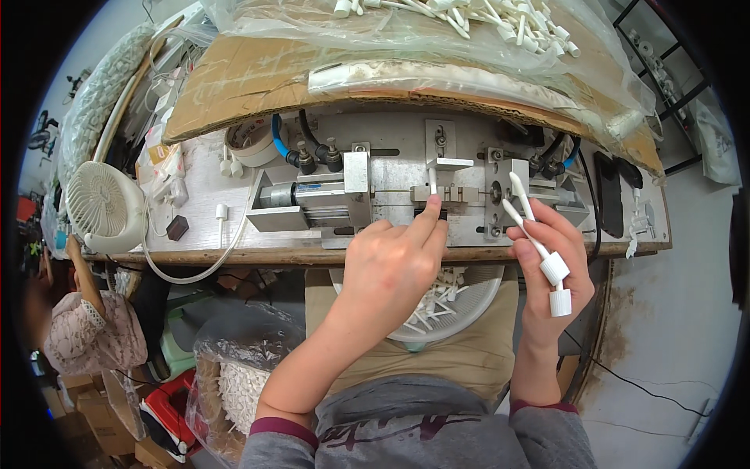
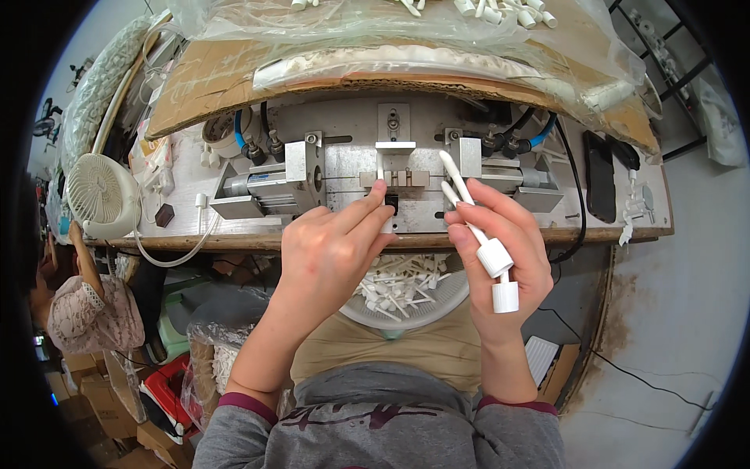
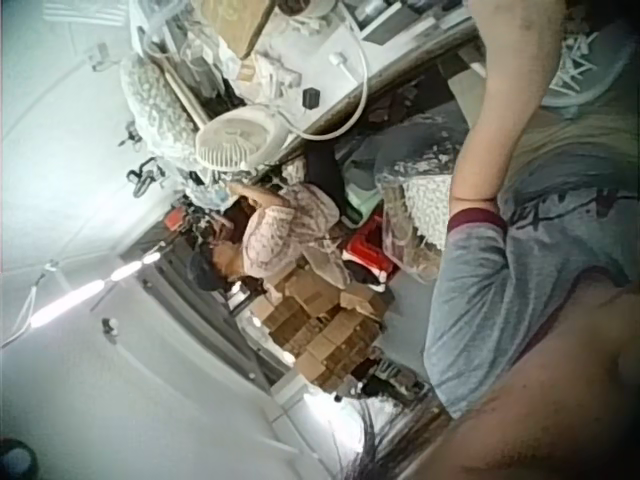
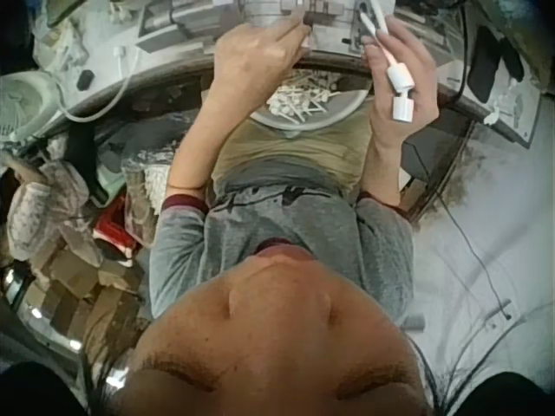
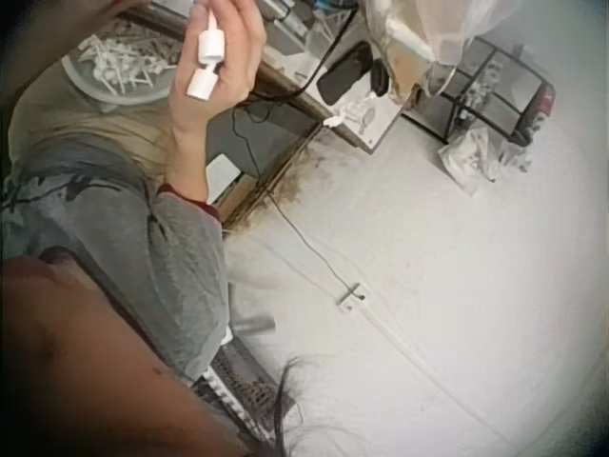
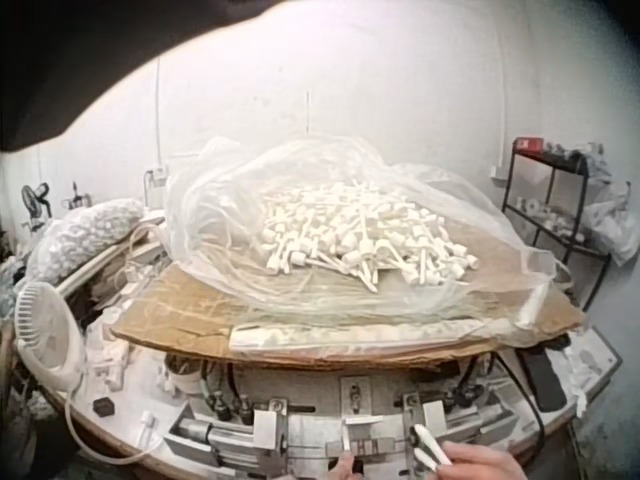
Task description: Assembling small white plastic components using a pneumatic jig in a workshop environment.
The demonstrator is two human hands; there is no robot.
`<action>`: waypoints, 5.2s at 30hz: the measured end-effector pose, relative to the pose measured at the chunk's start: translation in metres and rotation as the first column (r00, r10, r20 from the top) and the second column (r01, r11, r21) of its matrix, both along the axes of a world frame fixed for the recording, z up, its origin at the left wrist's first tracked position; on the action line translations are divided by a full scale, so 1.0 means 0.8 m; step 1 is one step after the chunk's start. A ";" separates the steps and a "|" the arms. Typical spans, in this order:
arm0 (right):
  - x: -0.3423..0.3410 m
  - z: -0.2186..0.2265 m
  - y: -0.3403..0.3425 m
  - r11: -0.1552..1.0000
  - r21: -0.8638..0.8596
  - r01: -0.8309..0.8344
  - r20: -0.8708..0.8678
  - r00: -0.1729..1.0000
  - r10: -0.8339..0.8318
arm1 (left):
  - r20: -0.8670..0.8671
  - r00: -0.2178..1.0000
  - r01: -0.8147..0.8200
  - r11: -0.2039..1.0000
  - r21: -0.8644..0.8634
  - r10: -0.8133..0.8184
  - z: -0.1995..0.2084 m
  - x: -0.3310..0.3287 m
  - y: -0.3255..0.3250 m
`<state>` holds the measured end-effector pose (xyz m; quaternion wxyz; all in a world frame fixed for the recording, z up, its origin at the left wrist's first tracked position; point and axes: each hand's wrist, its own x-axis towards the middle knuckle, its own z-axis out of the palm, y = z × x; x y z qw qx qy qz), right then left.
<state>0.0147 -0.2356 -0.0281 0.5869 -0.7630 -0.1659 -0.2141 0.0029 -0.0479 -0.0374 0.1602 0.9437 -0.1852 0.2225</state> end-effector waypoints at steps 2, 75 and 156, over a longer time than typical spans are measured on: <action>0.002 0.001 0.003 0.997 -0.064 0.047 0.067 0.997 -0.043 | -0.016 1.000 0.001 1.000 0.000 -0.001 0.003 0.001 0.000; -0.020 -0.004 0.009 0.934 -0.352 0.060 0.254 0.967 0.033 | -0.107 0.994 0.017 1.000 0.010 -0.015 0.007 -0.002 0.007; 0.253 0.084 0.016 0.722 -0.692 0.002 0.124 0.985 0.116 | 0.140 0.957 0.289 0.849 -0.443 -0.252 0.002 -0.027 0.022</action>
